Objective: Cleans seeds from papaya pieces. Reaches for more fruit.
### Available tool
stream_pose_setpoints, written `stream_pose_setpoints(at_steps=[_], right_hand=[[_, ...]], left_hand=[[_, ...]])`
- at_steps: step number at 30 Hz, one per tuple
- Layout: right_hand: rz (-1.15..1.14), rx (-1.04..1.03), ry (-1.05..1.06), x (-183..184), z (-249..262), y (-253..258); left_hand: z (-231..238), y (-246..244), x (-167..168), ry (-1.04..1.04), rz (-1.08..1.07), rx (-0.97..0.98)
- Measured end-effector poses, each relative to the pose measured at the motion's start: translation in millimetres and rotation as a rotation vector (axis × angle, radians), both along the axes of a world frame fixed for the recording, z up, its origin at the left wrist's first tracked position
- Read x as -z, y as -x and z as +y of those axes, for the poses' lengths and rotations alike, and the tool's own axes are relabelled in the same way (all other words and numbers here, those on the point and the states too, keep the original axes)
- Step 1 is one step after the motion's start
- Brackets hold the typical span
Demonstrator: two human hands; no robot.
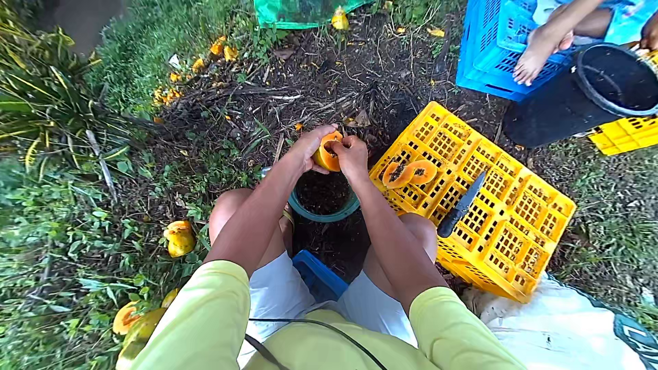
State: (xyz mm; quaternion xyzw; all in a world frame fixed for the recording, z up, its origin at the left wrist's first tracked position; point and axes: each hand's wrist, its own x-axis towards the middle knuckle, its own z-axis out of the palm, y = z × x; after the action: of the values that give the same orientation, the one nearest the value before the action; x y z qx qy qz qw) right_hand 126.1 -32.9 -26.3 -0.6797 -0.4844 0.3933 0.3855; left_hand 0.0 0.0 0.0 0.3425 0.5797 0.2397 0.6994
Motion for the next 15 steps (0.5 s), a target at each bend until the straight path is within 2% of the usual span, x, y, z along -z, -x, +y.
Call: stream_pose_setpoints(at_steps=[10, 15], right_hand=[[0.141, 0.019, -0.062, 10, 6, -4], [0.445, 0.059, -0.086, 14, 5, -7]], left_hand=[[1, 4, -8, -0.027, -0.036, -0.011], [2, 19, -13, -0.031, -0.149, -0.002]])
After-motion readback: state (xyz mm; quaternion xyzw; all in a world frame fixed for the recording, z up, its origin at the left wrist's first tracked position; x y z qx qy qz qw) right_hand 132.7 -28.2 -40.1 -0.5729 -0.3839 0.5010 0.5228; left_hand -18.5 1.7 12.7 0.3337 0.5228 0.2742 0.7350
